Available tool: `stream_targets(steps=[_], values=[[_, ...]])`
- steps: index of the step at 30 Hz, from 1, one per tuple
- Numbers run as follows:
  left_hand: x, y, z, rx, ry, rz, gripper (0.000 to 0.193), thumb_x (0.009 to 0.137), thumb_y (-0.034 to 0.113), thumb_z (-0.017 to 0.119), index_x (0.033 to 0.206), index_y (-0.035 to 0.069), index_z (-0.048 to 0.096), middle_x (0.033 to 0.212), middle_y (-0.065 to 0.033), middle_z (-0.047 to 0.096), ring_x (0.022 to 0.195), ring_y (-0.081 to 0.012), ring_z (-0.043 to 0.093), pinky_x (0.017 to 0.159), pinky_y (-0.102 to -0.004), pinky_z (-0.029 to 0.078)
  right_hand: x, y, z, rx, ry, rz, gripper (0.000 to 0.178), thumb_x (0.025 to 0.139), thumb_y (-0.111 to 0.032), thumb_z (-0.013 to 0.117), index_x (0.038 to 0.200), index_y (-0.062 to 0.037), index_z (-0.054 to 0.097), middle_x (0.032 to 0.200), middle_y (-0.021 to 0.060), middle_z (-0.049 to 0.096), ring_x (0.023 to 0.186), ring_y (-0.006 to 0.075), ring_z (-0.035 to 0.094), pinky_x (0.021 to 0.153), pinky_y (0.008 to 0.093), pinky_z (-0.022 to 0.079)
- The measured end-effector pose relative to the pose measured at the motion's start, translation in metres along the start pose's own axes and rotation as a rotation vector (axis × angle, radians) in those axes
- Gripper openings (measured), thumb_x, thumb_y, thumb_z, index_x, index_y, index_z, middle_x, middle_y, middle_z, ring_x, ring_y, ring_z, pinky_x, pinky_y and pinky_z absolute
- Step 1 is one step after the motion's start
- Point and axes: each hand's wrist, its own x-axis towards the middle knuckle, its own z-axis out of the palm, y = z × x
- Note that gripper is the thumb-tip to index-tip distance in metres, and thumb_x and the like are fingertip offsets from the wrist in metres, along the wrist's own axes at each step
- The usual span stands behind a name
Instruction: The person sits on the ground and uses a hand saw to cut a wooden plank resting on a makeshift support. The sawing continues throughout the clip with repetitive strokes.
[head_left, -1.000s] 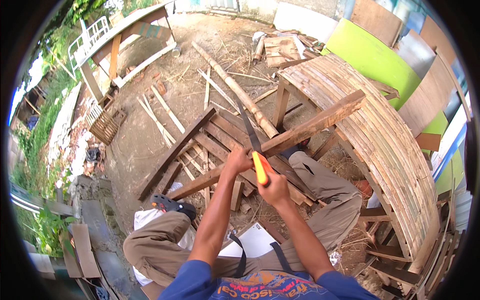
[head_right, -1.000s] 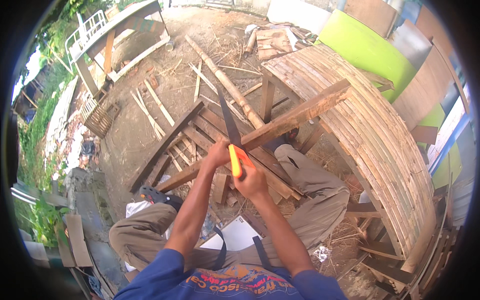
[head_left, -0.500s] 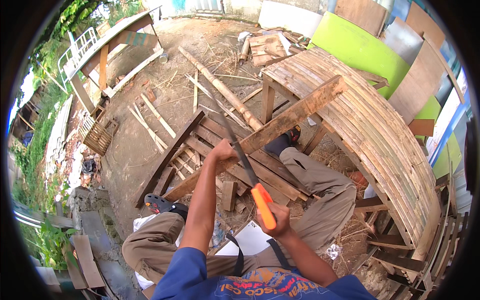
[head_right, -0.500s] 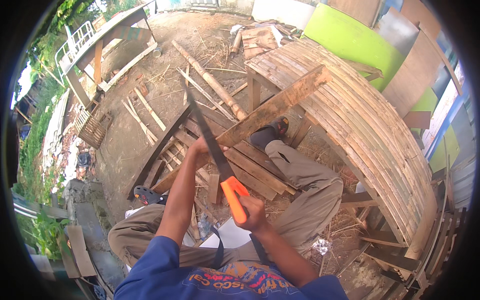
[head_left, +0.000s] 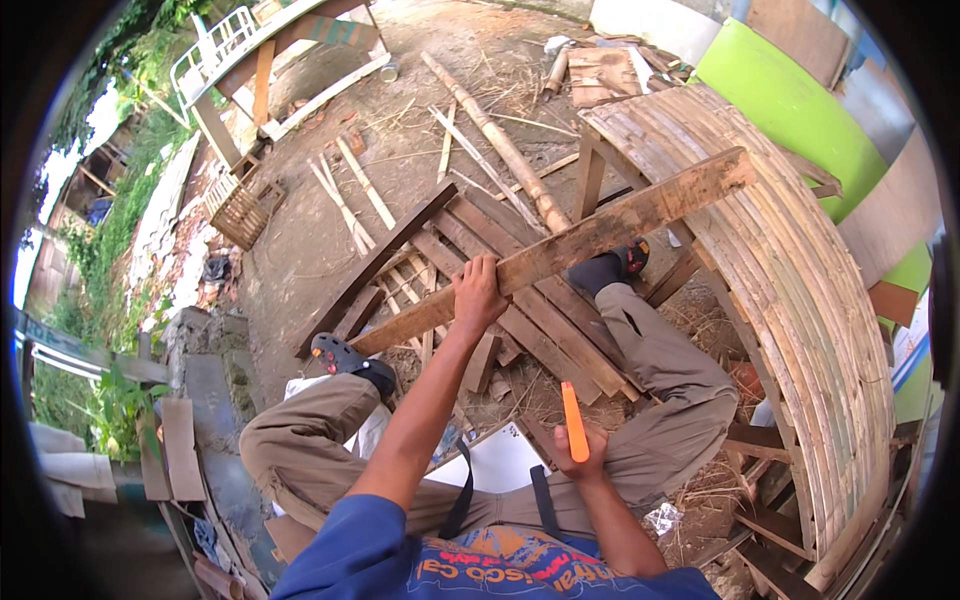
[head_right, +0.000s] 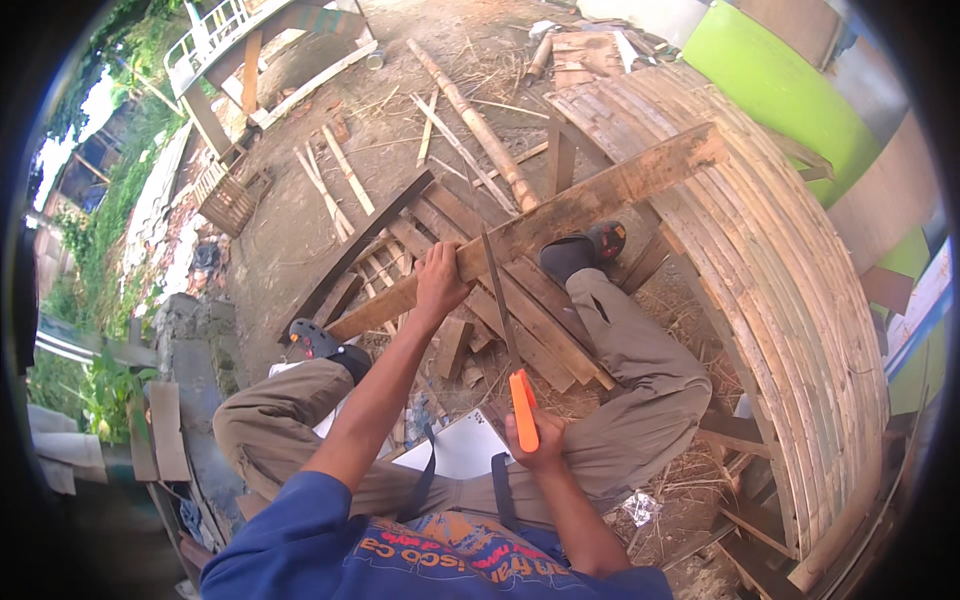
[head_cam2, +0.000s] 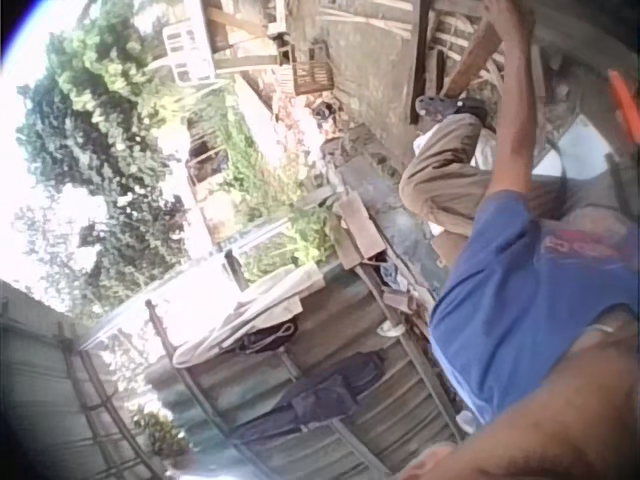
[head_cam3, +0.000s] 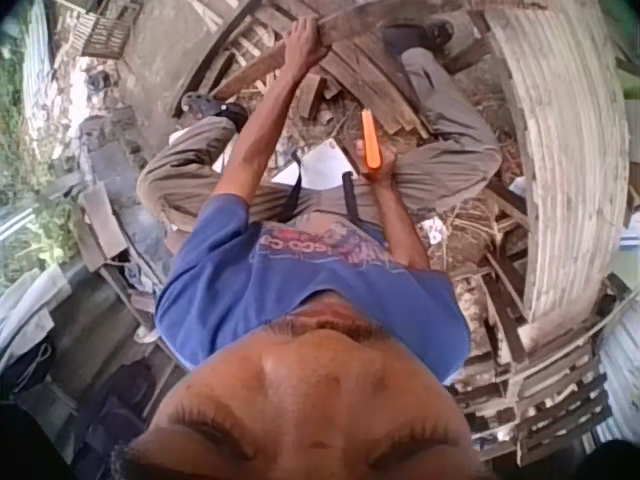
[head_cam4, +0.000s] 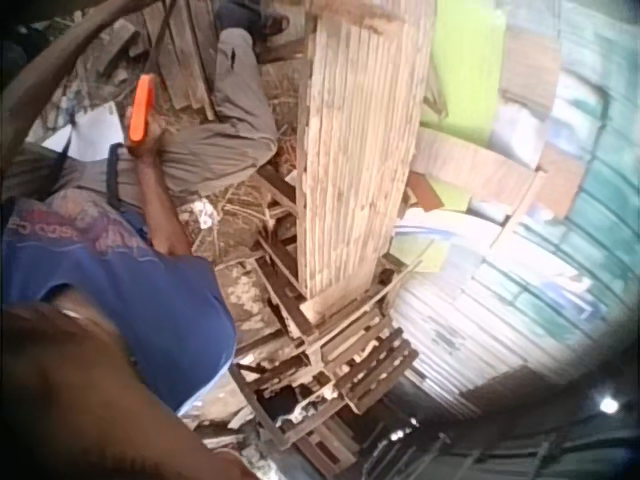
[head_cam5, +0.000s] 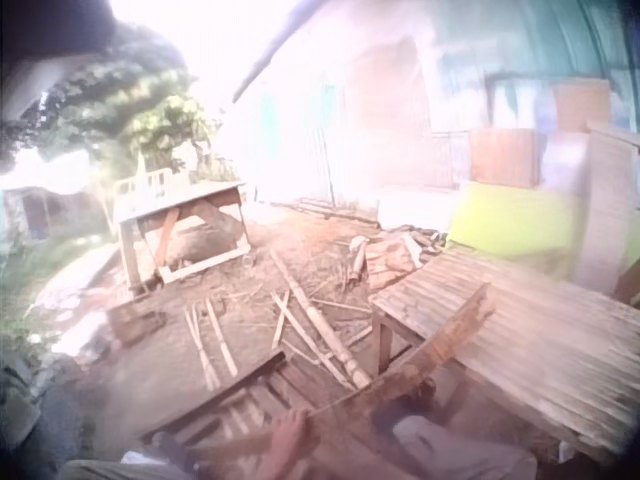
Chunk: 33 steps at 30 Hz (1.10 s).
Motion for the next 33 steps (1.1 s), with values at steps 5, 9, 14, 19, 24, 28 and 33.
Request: stream_targets(steps=[5, 9, 14, 19, 24, 28, 33], values=[[0.029, -0.020, -0.013, -0.147, -0.318, -0.101, 0.062, 0.062, 0.026, 0.082, 0.112, 0.005, 0.052, 0.112, -0.0201, 0.065, 0.109, -0.0417, 0.061, 0.089, -0.0556, 0.048, 0.005, -0.022, 0.003, 0.086, -0.024, 0.060, 0.011, 0.085, -0.009, 0.074, 0.083, -0.0011, 0.067, 0.064, 0.0130, 0.061, 0.055, 0.0309, 0.064, 0.052, 0.0393, 0.050], [0.033, -0.024, -0.013, -0.192, -0.315, -0.064, 0.064, 0.060, 0.030, 0.085, 0.111, 0.006, 0.054, 0.099, -0.0216, 0.066, 0.100, -0.0431, 0.063, 0.084, -0.0499, 0.050, 0.005, -0.022, -0.006, 0.070, -0.010, 0.036, 0.009, 0.084, -0.007, 0.074, 0.083, -0.0012, 0.067, 0.065, 0.0126, 0.061, 0.056, 0.0319, 0.064, 0.054, 0.0392, 0.051], [0.020, -0.027, -0.006, -0.174, -0.190, -0.058, 0.067, 0.059, 0.027, 0.084, 0.116, 0.007, 0.055, 0.111, -0.0181, 0.065, 0.110, -0.0381, 0.061, 0.090, -0.0471, 0.047, 0.003, -0.019, -0.008, 0.031, -0.030, 0.112, 0.013, 0.085, -0.007, 0.073, 0.078, -0.0018, 0.064, 0.064, 0.0136, 0.061, 0.055, 0.0321, 0.064, 0.052, 0.0399, 0.050], [0.004, -0.007, 0.003, -0.028, 0.099, 0.017, 0.057, 0.059, 0.014, 0.075, 0.113, 0.010, 0.057, 0.103, -0.0107, 0.057, 0.104, -0.0314, 0.057, 0.092, -0.0427, 0.041, 0.001, -0.018, -0.007, -0.052, -0.052, 0.087, 0.014, 0.085, -0.007, 0.072, 0.077, -0.0016, 0.062, 0.062, 0.0133, 0.061, 0.053, 0.0325, 0.064, 0.051, 0.0393, 0.049], [0.003, -0.014, -0.011, -0.104, -0.046, 0.001, 0.062, 0.064, 0.024, 0.078, 0.120, 0.008, 0.056, 0.111, -0.0130, 0.059, 0.110, -0.0320, 0.057, 0.094, -0.0438, 0.040, -0.005, -0.017, 0.001, -0.116, -0.126, 0.125, 0.010, 0.083, -0.005, 0.073, 0.080, -0.0006, 0.065, 0.068, 0.0150, 0.065, 0.058, 0.0327, 0.067, 0.054, 0.0389, 0.052], [0.006, -0.028, -0.020, -0.283, -0.116, 0.061, 0.061, 0.084, 0.047, 0.068, 0.126, 0.005, 0.060, 0.118, -0.0185, 0.062, 0.116, -0.0343, 0.058, 0.098, -0.0459, 0.040, 0.000, -0.019, 0.001, -0.153, -0.137, 0.101, 0.006, 0.082, -0.002, 0.072, 0.084, 0.0005, 0.067, 0.071, 0.0160, 0.067, 0.062, 0.0331, 0.069, 0.057, 0.0379, 0.053], [0.046, -0.029, -0.034, -0.445, -0.357, -0.161, 0.070, 0.104, 0.056, 0.036, 0.099, -0.004, 0.071, 0.099, -0.0298, 0.069, 0.098, -0.0471, 0.066, 0.091, -0.0530, 0.050, 0.016, -0.035, -0.003, -0.171, -0.098, 0.114, 0.025, 0.088, -0.005, 0.068, 0.069, -0.0032, 0.053, 0.055, 0.0083, 0.050, 0.044, 0.0229, 0.053, 0.046, 0.0363, 0.039]])
